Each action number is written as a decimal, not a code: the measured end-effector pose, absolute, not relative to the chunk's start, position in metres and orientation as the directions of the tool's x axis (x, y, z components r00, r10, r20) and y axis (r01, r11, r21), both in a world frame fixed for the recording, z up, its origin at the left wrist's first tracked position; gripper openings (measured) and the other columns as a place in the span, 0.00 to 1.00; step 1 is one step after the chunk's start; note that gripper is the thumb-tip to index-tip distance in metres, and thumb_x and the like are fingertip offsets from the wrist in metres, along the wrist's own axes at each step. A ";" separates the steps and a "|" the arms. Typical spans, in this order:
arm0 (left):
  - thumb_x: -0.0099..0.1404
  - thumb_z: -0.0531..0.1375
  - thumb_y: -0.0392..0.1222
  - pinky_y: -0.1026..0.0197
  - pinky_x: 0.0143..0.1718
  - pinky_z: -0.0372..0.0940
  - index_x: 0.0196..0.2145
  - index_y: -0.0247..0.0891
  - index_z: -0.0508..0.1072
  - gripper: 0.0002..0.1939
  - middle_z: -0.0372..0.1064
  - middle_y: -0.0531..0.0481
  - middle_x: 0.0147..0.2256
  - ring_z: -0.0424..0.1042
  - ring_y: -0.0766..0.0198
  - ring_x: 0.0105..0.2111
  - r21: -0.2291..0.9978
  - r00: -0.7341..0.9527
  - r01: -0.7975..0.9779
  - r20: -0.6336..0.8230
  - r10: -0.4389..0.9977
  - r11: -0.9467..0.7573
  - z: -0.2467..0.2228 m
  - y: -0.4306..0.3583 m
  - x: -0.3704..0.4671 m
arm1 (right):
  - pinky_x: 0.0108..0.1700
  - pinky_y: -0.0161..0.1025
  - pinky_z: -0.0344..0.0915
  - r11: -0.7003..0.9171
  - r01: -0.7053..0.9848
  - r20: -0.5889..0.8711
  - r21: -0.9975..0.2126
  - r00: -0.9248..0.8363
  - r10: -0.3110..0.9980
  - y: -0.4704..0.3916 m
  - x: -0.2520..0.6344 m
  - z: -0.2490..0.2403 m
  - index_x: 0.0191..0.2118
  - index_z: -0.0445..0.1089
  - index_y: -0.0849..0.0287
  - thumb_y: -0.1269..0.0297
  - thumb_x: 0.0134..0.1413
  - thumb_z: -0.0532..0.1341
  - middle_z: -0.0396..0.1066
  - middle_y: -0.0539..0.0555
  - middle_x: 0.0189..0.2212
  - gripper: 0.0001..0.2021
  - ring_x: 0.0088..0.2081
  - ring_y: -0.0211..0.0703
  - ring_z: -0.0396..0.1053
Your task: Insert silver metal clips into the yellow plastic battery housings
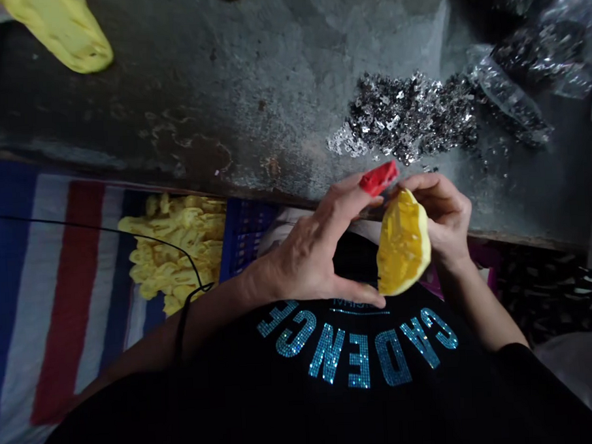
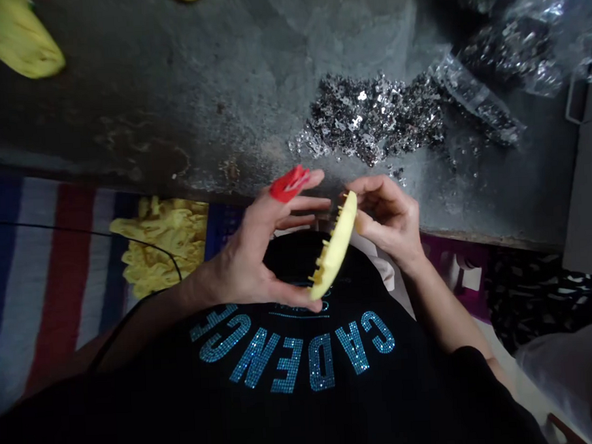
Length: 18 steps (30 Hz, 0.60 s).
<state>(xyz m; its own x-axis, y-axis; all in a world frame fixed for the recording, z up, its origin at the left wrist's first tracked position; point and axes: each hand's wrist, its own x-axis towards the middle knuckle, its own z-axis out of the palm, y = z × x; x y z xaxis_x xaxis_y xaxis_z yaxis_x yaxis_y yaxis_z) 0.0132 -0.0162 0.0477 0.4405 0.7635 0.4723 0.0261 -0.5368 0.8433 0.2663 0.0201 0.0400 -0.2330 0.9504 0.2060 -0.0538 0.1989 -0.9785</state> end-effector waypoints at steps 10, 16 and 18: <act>0.67 0.75 0.70 0.45 0.68 0.81 0.81 0.42 0.62 0.56 0.68 0.32 0.71 0.77 0.41 0.70 0.724 0.511 0.251 0.465 0.723 -0.642 0.052 -0.019 0.019 | 0.44 0.53 0.83 0.548 0.163 0.531 -0.821 -0.137 0.836 0.013 0.268 0.018 0.51 0.77 0.44 0.36 0.68 0.71 0.81 0.55 0.42 0.19 0.42 0.53 0.83; 0.65 0.77 0.69 0.45 0.67 0.81 0.76 0.36 0.68 0.54 0.73 0.30 0.67 0.79 0.41 0.67 0.679 0.484 0.225 0.544 0.685 -0.698 0.051 -0.018 0.017 | 0.42 0.52 0.81 0.575 0.088 0.559 -0.814 -0.154 0.815 0.014 0.260 0.023 0.53 0.78 0.42 0.43 0.70 0.71 0.81 0.54 0.42 0.14 0.41 0.52 0.82; 0.64 0.77 0.69 0.45 0.67 0.81 0.77 0.37 0.68 0.55 0.73 0.31 0.66 0.79 0.41 0.66 0.685 0.479 0.207 0.551 0.683 -0.698 0.049 -0.017 0.017 | 0.41 0.53 0.81 0.581 0.125 0.564 -0.804 -0.145 0.813 0.014 0.258 0.023 0.53 0.76 0.42 0.42 0.70 0.69 0.81 0.54 0.41 0.15 0.40 0.53 0.81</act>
<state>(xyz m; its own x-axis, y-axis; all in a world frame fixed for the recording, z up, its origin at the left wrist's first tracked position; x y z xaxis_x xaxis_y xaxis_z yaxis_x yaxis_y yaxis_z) 0.0170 -0.0174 0.0487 0.4794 0.6831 0.5510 0.2071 -0.6982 0.6853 0.2583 0.0141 0.0233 -0.1454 0.8126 0.5644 0.1247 0.5809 -0.8043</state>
